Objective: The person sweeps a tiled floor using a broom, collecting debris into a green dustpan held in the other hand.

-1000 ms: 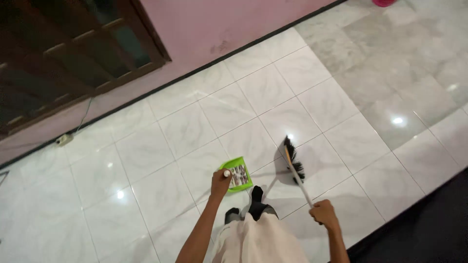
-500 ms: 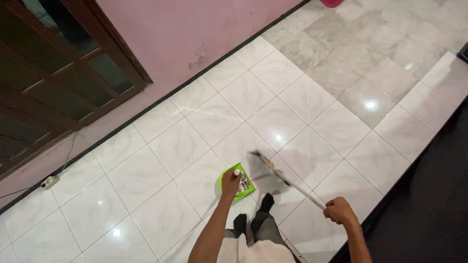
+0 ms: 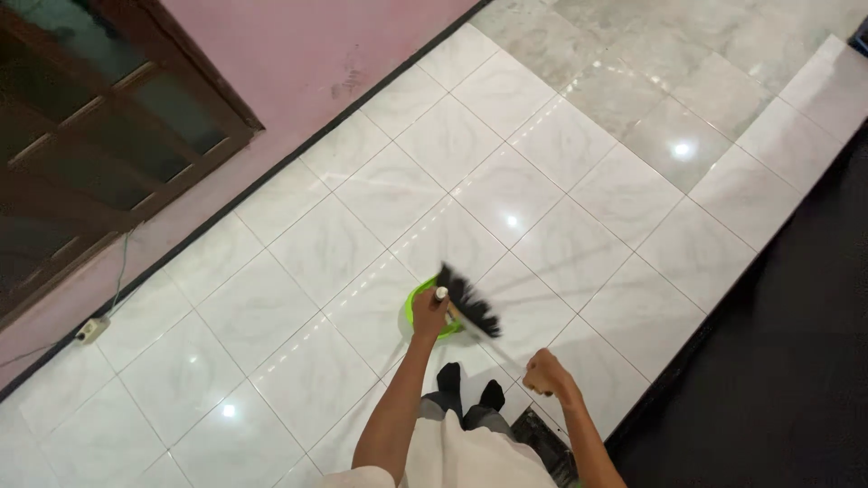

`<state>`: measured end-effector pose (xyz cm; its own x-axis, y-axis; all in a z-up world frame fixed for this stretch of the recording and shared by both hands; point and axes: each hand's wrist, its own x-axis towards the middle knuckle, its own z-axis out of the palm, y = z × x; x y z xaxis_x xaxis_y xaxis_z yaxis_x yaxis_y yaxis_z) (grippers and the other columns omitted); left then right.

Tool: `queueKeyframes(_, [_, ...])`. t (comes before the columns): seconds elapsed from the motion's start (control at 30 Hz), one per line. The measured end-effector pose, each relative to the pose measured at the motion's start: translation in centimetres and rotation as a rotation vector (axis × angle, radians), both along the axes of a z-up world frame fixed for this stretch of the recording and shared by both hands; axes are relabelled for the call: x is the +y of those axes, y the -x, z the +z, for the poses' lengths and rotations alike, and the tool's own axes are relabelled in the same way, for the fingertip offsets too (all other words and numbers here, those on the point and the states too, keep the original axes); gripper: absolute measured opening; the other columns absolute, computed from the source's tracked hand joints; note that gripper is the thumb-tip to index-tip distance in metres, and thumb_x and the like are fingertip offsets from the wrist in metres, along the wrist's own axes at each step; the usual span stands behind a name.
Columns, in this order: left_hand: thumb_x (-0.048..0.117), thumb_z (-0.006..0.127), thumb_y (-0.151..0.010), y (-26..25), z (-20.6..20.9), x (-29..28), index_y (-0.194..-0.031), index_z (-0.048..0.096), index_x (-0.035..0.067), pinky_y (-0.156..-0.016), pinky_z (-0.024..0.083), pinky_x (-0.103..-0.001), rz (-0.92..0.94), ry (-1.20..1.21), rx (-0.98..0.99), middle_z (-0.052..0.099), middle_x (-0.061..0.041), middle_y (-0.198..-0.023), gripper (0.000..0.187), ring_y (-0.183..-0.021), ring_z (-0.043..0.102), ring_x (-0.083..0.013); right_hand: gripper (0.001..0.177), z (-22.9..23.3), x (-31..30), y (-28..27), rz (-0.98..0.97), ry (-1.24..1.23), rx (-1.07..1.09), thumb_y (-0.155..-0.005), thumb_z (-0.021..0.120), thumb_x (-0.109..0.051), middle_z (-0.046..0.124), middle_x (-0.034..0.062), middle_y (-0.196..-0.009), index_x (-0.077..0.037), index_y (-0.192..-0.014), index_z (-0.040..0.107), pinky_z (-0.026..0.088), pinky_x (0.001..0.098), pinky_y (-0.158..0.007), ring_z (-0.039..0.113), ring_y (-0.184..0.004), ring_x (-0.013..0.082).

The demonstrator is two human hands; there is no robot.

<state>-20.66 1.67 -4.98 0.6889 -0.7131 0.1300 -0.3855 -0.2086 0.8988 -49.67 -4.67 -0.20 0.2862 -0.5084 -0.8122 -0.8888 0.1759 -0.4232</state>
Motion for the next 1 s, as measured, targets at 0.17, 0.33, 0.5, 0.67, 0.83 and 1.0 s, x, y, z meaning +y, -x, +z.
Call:
queueKeyframes(0.17, [0.013,0.078,-0.086,1.1,-0.2,1.0,-0.096,0.066,0.001,-0.068,0.050,-0.041,-0.170,-0.051,-0.022,0.067,-0.015,-0.079,0.020,-0.074,0.065,-0.0331,0.039,1.1,3.7,3.9,-0.152,-0.052,-0.113,-0.065,0.072,0.006,0.064,0.0179,-0.058,0.014,-0.103,0.071,0.037,0.0354,-0.039,0.055,-0.044,0.0204])
queueKeyframes(0.33, [0.009,0.074,-0.086,1.6,0.9,2.4,-0.082,0.067,0.002,-0.058,0.042,-0.045,-0.252,-0.119,-0.060,0.058,-0.017,-0.060,0.011,-0.057,0.057,-0.0352,0.056,3.6,4.8,13.3,-0.432,-0.068,-0.022,-0.064,0.073,0.009,0.072,0.0167,-0.066,0.007,-0.120,0.075,0.040,0.0328,-0.040,0.057,-0.044,0.0180])
queueKeyframes(0.5, [0.006,0.072,-0.084,1.6,2.2,1.9,-0.090,0.066,0.002,-0.061,0.048,-0.045,-0.350,-0.071,-0.022,0.063,-0.019,-0.071,0.009,-0.067,0.063,-0.0392,0.059,4.6,5.8,17.0,-0.622,0.065,-0.006,-0.066,0.073,0.010,0.072,0.0206,-0.067,0.009,-0.125,0.068,0.041,0.0368,-0.041,0.056,-0.046,0.0219])
queueKeyframes(0.67, [0.005,0.073,-0.079,3.0,0.3,-0.1,-0.098,0.067,0.003,-0.067,0.051,-0.048,-0.424,0.092,-0.179,0.068,-0.021,-0.086,0.020,-0.079,0.064,-0.0435,0.052,1.9,4.4,13.6,-0.572,0.223,0.136,-0.069,0.071,-0.002,0.072,0.0195,-0.069,0.007,-0.121,0.070,0.050,0.0378,-0.047,0.065,-0.052,0.0243])
queueKeyframes(0.83, [0.009,0.074,-0.086,4.0,0.2,-2.0,-0.094,0.067,0.005,-0.069,0.052,-0.047,-0.530,-0.118,-0.065,0.069,-0.019,-0.083,0.012,-0.079,0.066,-0.0405,0.049,0.5,5.5,11.0,-0.591,0.196,0.110,-0.069,0.071,0.000,0.068,0.0161,-0.067,0.009,-0.117,0.065,0.049,0.0391,-0.045,0.064,-0.051,0.0242])
queueKeyframes(1.0, [0.009,0.073,-0.086,3.4,0.3,-2.4,-0.088,0.064,0.001,-0.065,0.048,-0.047,-0.527,0.016,-0.157,0.066,-0.020,-0.080,0.013,-0.075,0.063,-0.0420,0.048,1.1,8.0,12.8,-0.695,0.043,-0.071,-0.063,0.073,0.005,0.067,0.0123,-0.062,0.012,-0.110,0.076,0.039,0.0334,-0.042,0.056,-0.047,0.0195])
